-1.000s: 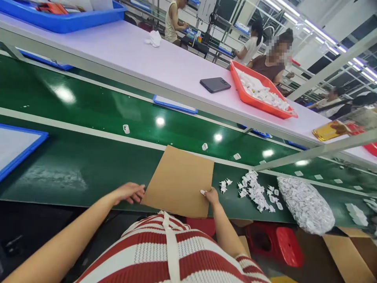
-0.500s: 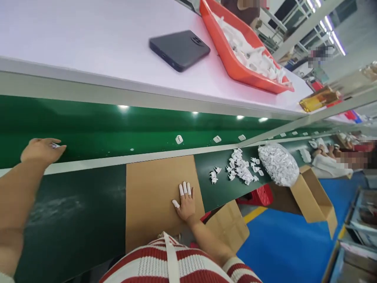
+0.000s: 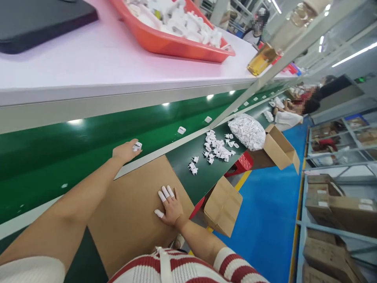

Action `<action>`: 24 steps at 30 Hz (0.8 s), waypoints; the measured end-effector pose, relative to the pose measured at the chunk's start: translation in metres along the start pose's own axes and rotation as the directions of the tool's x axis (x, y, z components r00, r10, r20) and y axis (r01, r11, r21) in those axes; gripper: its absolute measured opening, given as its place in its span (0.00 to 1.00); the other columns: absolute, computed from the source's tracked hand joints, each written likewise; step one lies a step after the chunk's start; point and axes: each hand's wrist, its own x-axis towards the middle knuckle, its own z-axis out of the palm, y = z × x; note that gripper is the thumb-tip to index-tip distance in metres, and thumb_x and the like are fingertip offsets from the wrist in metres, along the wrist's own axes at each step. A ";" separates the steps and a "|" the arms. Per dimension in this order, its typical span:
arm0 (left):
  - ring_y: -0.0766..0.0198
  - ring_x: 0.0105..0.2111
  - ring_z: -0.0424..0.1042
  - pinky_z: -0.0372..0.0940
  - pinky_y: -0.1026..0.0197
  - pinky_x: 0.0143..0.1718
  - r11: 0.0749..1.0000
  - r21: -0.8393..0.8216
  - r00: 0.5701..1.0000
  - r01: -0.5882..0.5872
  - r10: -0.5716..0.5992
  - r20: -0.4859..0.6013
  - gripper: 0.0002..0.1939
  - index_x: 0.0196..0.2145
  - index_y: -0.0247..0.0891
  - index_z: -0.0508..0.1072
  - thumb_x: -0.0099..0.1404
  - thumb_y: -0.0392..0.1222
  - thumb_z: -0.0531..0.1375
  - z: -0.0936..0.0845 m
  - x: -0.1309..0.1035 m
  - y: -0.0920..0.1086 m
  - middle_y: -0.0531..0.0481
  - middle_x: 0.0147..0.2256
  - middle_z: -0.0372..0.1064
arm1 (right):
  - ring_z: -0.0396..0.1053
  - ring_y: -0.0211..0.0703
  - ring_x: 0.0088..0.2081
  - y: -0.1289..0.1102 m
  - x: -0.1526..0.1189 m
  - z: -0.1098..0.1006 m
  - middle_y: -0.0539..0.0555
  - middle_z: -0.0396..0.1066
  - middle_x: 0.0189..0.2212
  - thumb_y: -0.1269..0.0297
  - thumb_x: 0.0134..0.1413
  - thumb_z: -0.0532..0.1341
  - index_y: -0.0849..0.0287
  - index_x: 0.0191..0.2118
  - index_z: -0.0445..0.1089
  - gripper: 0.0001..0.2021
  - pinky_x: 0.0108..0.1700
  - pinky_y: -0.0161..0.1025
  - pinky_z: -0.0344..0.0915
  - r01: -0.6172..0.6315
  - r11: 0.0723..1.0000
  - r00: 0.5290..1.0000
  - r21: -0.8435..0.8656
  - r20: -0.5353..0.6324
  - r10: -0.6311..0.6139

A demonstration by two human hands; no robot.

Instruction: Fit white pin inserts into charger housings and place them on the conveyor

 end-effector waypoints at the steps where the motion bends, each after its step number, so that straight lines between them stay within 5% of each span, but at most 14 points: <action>1: 0.63 0.38 0.65 0.54 0.62 0.40 1.000 0.007 1.000 -0.017 0.017 -0.003 0.39 0.70 0.31 0.69 0.73 0.61 0.65 0.002 0.007 0.009 0.36 0.56 0.73 | 0.40 0.62 0.81 0.000 0.001 -0.002 0.64 0.45 0.80 0.45 0.69 0.61 0.59 0.81 0.45 0.44 0.80 0.67 0.33 0.003 1.000 1.000 0.006 -0.003 -0.003; 8: 0.62 0.39 0.65 0.61 0.58 0.44 0.967 0.014 0.966 -0.256 0.255 0.036 0.29 0.66 0.34 0.71 0.78 0.57 0.60 0.027 0.063 0.090 0.38 0.57 0.70 | 0.40 0.61 0.81 0.006 0.005 -0.010 0.62 0.45 0.80 0.45 0.71 0.59 0.59 0.80 0.46 0.42 0.80 0.66 0.33 0.011 0.998 1.000 0.057 -0.024 -0.009; 15: 0.48 0.60 0.60 0.59 0.53 0.56 0.934 -0.024 0.933 -0.356 0.354 -0.065 0.26 0.65 0.29 0.71 0.78 0.51 0.60 0.070 0.104 0.167 0.34 0.63 0.64 | 0.39 0.59 0.81 0.015 0.008 -0.010 0.60 0.45 0.80 0.42 0.73 0.56 0.61 0.80 0.46 0.42 0.81 0.65 0.29 0.025 0.997 0.998 0.072 -0.058 -0.021; 17: 0.46 0.62 0.58 0.56 0.51 0.59 0.937 -0.037 0.932 -0.347 0.341 -0.120 0.31 0.67 0.28 0.68 0.77 0.54 0.63 0.076 0.107 0.176 0.33 0.65 0.62 | 0.41 0.59 0.81 0.017 0.008 -0.009 0.60 0.47 0.80 0.41 0.72 0.57 0.60 0.80 0.48 0.42 0.81 0.65 0.30 0.033 0.997 0.997 0.076 -0.077 -0.027; 21: 0.39 0.68 0.50 0.52 0.44 0.65 0.949 -0.026 0.929 -0.314 0.301 -0.215 0.56 0.79 0.35 0.47 0.68 0.63 0.69 0.078 0.116 0.191 0.30 0.73 0.46 | 0.44 0.58 0.80 0.020 0.010 -0.008 0.60 0.51 0.79 0.39 0.71 0.58 0.59 0.78 0.53 0.41 0.81 0.64 0.32 0.034 0.998 0.994 0.059 -0.105 -0.028; 24: 0.38 0.66 0.53 0.55 0.42 0.65 0.943 0.021 0.933 -0.333 0.333 -0.134 0.53 0.78 0.37 0.52 0.68 0.65 0.68 0.075 0.127 0.204 0.32 0.72 0.51 | 0.43 0.55 0.81 0.021 0.011 -0.012 0.58 0.53 0.78 0.38 0.71 0.56 0.59 0.77 0.55 0.40 0.81 0.63 0.31 0.020 1.000 0.991 -0.010 -0.135 -0.021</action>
